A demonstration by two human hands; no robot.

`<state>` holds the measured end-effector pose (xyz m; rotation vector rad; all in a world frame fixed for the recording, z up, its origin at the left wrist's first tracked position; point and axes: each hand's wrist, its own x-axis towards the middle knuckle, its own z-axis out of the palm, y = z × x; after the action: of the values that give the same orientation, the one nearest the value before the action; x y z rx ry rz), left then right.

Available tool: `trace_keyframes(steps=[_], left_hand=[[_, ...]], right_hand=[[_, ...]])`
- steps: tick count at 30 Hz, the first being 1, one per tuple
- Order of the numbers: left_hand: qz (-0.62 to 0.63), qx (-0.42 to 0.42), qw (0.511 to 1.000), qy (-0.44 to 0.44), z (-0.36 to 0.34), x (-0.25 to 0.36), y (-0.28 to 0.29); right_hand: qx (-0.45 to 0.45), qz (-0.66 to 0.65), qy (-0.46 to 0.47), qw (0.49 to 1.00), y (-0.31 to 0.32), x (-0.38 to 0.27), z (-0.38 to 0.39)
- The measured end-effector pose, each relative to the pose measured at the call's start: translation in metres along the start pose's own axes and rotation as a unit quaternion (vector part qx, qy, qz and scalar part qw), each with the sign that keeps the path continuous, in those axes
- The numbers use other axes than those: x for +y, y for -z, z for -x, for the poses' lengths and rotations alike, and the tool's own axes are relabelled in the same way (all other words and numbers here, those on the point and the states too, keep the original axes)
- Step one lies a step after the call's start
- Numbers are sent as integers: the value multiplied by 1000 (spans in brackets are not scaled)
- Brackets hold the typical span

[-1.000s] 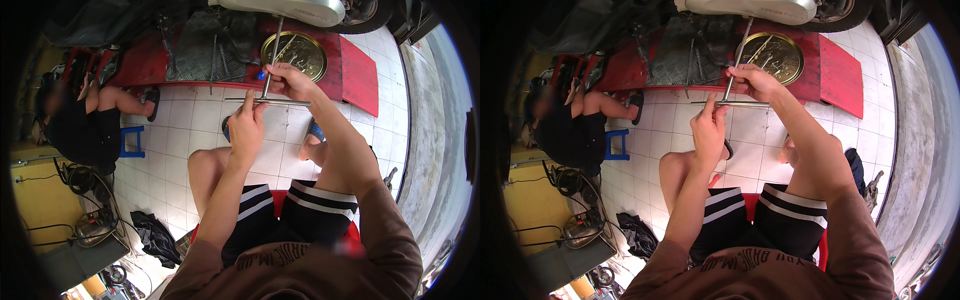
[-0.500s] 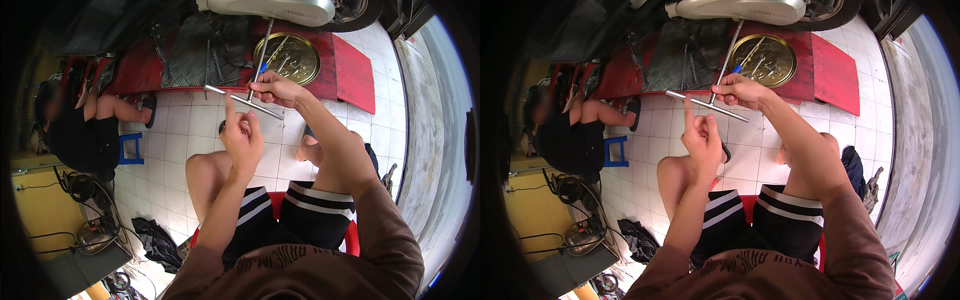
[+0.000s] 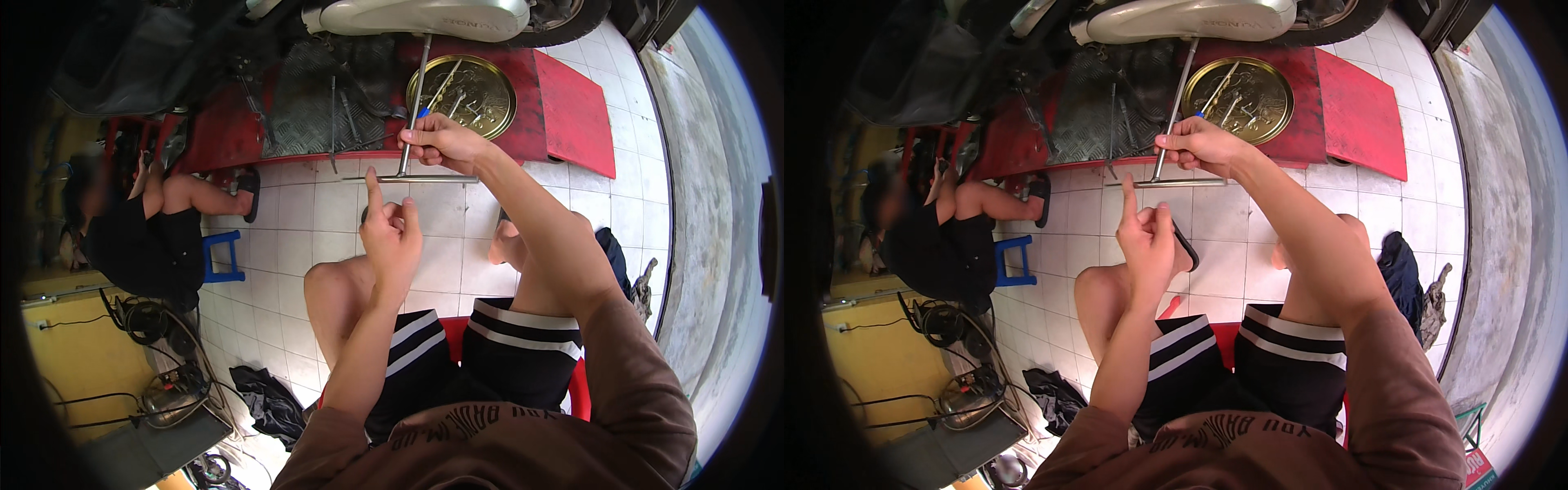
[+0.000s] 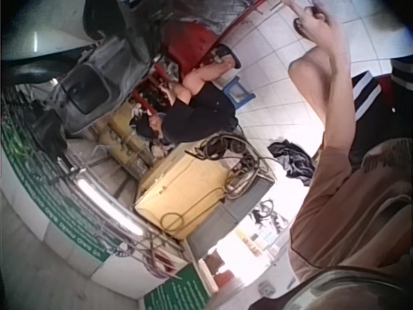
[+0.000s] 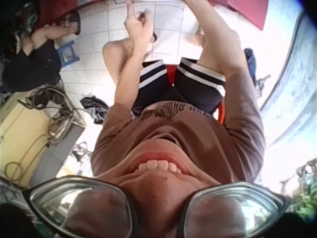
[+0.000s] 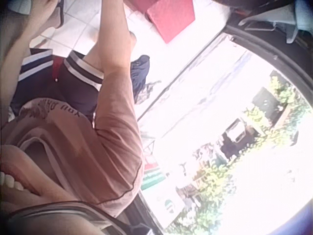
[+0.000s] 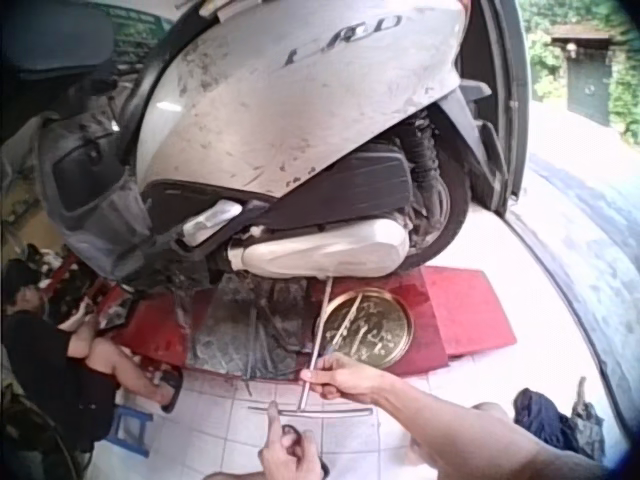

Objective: The person uses a T-handle wrench to tighten a bolt on the underside of a white motorcycle. They repeatedly apply torque to the wrench while seated on a low stool in a workshop.

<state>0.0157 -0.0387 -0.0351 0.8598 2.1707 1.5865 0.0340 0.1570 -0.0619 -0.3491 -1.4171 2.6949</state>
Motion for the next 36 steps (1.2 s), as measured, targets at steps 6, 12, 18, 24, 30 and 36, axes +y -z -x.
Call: trace_keyframes(steps=[6,12,18,24,30,36], left_hand=[[-31,-98,987,-126,3,4,-3],[-192,-126,973,-28,-11,3,23],[-49,-86,990,-103,-6,36,16],[-98,-233,962,-107,-14,2,31],[-81,-47,991,-98,-21,18,34],[-130,-125,984,-17,-23,6,23]], right_hand=[[-2,-41,10,999,3,-4,-2],[17,-44,38,998,0,-6,-2],[49,-40,22,998,1,-7,-5],[27,-68,35,997,4,-6,-12],[35,-77,57,995,1,-14,-17],[58,-82,54,994,-2,-8,-22]])
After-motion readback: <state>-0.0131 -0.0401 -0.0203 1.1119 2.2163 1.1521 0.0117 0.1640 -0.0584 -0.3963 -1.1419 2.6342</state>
